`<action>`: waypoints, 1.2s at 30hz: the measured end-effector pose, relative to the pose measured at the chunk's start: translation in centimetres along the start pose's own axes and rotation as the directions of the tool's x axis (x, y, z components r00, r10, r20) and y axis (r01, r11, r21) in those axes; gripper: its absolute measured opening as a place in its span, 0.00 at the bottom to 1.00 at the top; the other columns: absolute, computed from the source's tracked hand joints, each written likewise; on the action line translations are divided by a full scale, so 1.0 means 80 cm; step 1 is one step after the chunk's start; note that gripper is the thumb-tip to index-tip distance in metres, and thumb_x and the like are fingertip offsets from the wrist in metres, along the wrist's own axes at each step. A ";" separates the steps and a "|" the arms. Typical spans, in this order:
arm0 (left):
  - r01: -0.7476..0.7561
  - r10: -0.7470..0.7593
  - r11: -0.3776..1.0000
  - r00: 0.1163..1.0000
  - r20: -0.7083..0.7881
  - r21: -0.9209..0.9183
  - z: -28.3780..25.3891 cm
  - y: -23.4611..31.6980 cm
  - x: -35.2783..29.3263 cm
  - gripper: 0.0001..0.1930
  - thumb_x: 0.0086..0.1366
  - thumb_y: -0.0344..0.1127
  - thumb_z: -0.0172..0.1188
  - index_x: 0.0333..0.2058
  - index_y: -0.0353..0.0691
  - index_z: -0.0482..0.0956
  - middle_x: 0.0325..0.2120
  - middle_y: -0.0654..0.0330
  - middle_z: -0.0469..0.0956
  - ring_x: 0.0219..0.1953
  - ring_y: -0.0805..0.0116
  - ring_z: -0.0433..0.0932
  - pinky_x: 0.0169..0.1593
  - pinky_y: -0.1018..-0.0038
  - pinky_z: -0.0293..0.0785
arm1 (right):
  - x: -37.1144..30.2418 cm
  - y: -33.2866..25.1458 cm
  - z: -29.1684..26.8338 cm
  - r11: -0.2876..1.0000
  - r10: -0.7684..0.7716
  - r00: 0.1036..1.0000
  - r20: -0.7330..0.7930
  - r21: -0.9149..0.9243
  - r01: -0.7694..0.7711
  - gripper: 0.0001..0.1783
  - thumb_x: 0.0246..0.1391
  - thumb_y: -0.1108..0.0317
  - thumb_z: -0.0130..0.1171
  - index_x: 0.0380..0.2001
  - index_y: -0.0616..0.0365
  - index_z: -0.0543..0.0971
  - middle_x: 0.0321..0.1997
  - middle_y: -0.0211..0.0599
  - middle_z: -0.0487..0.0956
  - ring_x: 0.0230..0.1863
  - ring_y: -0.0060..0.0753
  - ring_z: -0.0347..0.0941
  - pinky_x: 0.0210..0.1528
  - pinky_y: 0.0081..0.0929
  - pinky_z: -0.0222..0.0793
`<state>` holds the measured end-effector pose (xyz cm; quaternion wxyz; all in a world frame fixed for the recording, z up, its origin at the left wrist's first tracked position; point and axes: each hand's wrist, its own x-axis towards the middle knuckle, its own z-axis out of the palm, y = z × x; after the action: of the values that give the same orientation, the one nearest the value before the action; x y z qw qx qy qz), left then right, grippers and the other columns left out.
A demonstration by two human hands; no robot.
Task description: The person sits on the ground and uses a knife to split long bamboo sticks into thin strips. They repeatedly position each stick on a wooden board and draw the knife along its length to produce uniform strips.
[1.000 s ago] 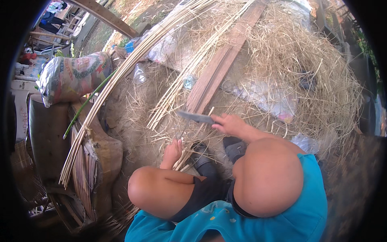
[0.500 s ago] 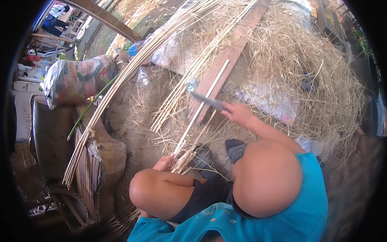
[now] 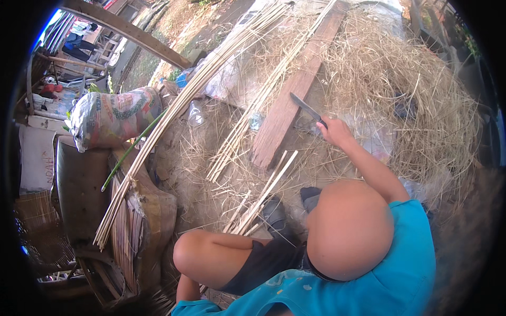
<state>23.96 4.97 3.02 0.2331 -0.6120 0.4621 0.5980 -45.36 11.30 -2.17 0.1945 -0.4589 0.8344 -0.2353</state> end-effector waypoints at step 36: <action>-0.326 0.535 0.693 0.830 -0.156 0.643 -0.069 0.524 0.256 0.19 0.70 0.46 0.57 0.48 0.36 0.78 0.37 0.45 0.85 0.40 0.43 0.83 0.47 0.55 0.77 | -0.071 0.038 0.094 0.987 0.016 0.990 -0.141 0.158 0.006 0.29 0.66 0.51 0.56 0.64 0.56 0.72 0.56 0.54 0.79 0.54 0.60 0.78 0.55 0.46 0.74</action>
<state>-11.53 -24.97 -4.21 0.1810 -0.4716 0.7889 0.3501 -40.44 15.99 -9.41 0.1711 -0.4221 0.8259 -0.3322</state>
